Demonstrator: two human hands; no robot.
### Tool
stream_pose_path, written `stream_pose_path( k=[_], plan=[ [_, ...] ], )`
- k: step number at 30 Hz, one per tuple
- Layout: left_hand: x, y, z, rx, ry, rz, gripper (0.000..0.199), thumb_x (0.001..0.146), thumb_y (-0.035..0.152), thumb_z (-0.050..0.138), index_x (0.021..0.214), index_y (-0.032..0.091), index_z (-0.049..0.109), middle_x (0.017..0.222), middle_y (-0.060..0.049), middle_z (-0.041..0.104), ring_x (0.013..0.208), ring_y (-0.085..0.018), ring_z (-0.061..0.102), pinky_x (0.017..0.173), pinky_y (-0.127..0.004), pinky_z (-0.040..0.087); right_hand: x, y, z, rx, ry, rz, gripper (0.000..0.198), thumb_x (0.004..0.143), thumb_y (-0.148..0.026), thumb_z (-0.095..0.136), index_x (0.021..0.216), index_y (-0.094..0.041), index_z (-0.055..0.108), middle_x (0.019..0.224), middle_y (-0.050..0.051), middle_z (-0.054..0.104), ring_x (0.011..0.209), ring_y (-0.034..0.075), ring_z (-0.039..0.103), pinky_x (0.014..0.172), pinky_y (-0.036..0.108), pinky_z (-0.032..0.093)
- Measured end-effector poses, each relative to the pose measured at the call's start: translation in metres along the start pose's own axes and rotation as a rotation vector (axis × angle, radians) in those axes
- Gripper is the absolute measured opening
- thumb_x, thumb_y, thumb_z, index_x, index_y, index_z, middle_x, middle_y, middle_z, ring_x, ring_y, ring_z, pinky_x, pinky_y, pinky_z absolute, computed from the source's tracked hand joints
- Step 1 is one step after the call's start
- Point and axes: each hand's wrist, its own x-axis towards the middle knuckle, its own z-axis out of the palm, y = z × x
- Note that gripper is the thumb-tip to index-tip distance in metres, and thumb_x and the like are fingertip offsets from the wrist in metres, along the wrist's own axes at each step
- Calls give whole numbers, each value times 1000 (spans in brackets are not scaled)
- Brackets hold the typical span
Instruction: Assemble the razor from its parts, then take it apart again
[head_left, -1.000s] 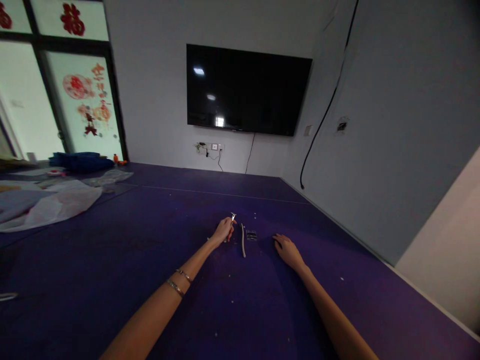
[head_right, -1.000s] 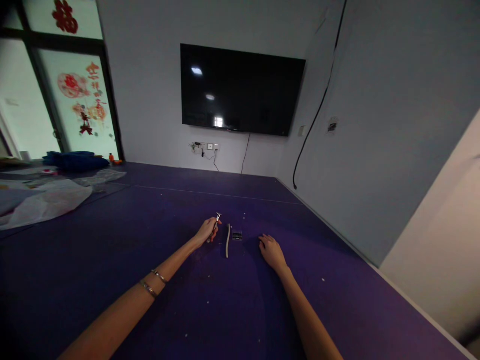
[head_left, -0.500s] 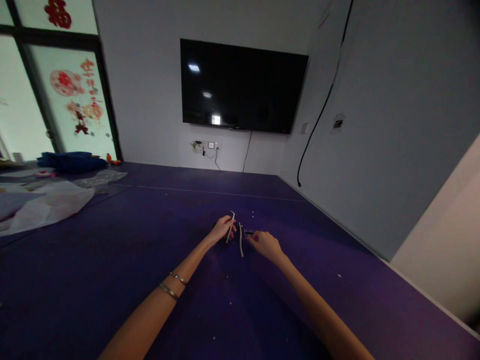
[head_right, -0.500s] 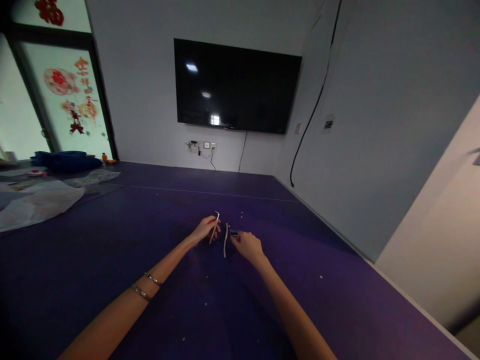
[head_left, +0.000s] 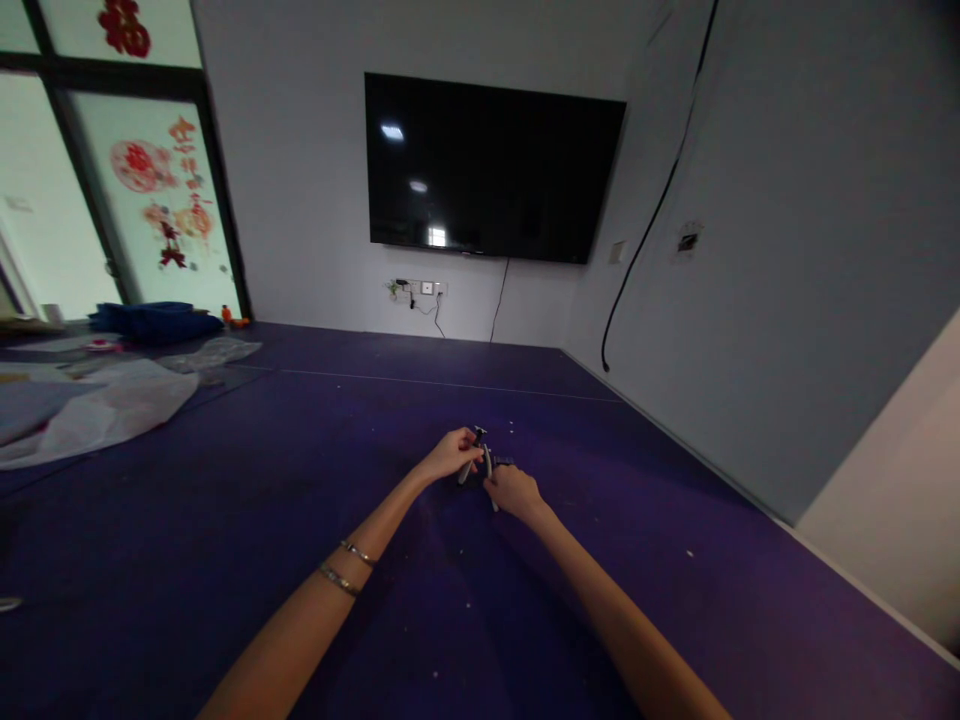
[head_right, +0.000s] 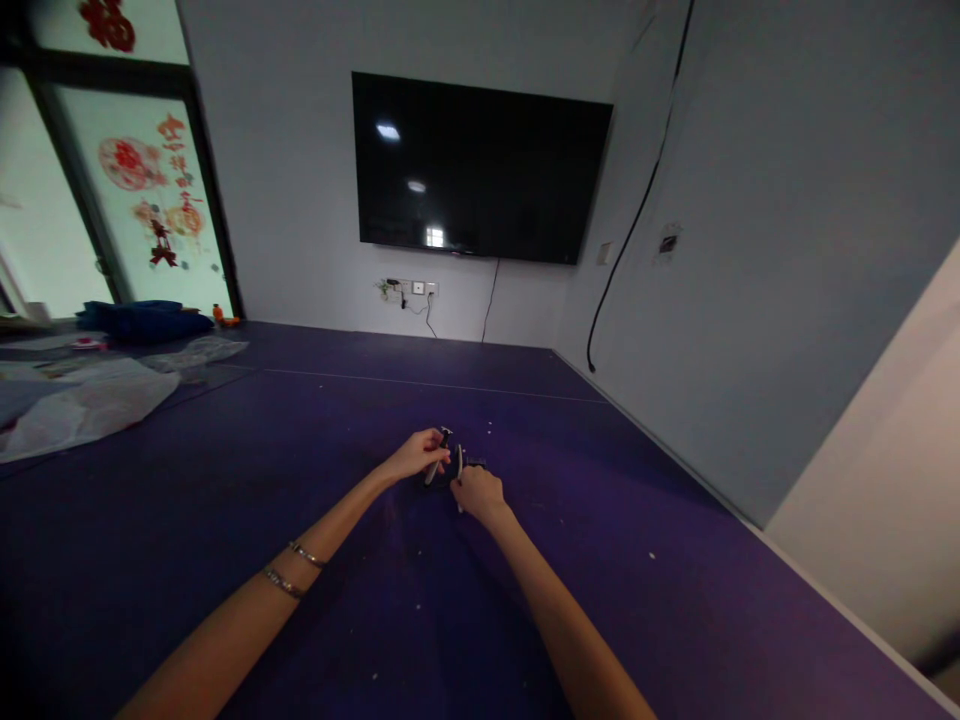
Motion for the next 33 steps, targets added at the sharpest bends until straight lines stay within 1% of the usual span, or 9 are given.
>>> stream_pose_path(
  k=[3, 6, 10, 12, 15, 17, 20, 27, 33],
  plan=[
    [0, 1, -3, 17, 13, 14, 24, 68, 15, 67, 74, 17, 43, 64, 0, 62, 51, -12, 61, 47, -19, 42, 3, 13, -11, 76, 42, 5, 35, 84, -34, 39, 83, -15, 68, 88, 15, 69, 84, 26, 66, 69, 31, 47],
    [-1, 3, -6, 16, 38, 59, 26, 67, 12, 66, 70, 17, 41, 62, 1, 61, 57, -13, 62, 53, -21, 44, 10, 35, -29, 268, 102, -7, 38, 86, -33, 36, 76, -14, 67, 78, 12, 69, 72, 20, 66, 63, 25, 46],
    [-4, 7, -8, 60, 65, 103, 26, 65, 12, 67, 68, 18, 41, 61, 0, 61, 60, -13, 62, 56, -21, 43, 14, 67, -59, 577, 185, -129, 34, 85, -34, 39, 85, -13, 66, 73, 7, 69, 55, 13, 60, 54, 21, 45],
    [-5, 9, -8, 90, 84, 124, 27, 64, 13, 68, 67, 18, 42, 61, 0, 61, 60, -13, 61, 55, -21, 42, 11, 80, -75, 639, 239, -207, 34, 83, -36, 43, 93, -14, 66, 74, 5, 69, 57, 13, 60, 56, 22, 46],
    [-7, 12, -7, 118, 117, 141, 27, 63, 16, 71, 66, 17, 44, 64, 0, 62, 61, -12, 59, 54, -20, 41, 1, 91, -94, 660, 281, -283, 35, 79, -38, 50, 99, -16, 68, 82, 5, 71, 73, 17, 63, 70, 27, 48],
    [-7, 14, -6, 127, 131, 128, 28, 62, 18, 72, 66, 17, 44, 66, -1, 63, 63, -13, 59, 54, -20, 40, -6, 91, -103, 679, 260, -311, 34, 78, -38, 53, 100, -18, 69, 90, 5, 71, 84, 19, 63, 78, 30, 47],
    [-7, 14, -5, 121, 133, 113, 30, 61, 21, 73, 67, 18, 44, 68, -1, 63, 63, -13, 59, 52, -20, 39, -14, 84, -108, 701, 242, -326, 32, 77, -39, 55, 98, -19, 70, 97, 5, 70, 91, 21, 63, 82, 31, 46],
    [-8, 9, -5, 64, 48, 242, 31, 62, 27, 73, 67, 17, 43, 63, 1, 62, 54, -10, 55, 51, -21, 39, -18, 62, -105, 642, 291, -393, 25, 75, -37, 60, 89, -21, 72, 85, 6, 71, 77, 19, 64, 69, 28, 47],
    [-12, 12, -3, 19, 65, 218, 30, 60, 24, 73, 67, 17, 44, 65, 1, 63, 57, -11, 58, 53, -22, 40, -16, 63, -99, 635, 304, -402, 21, 75, -35, 61, 88, -22, 73, 84, 5, 71, 76, 18, 64, 68, 28, 47]
  ],
)
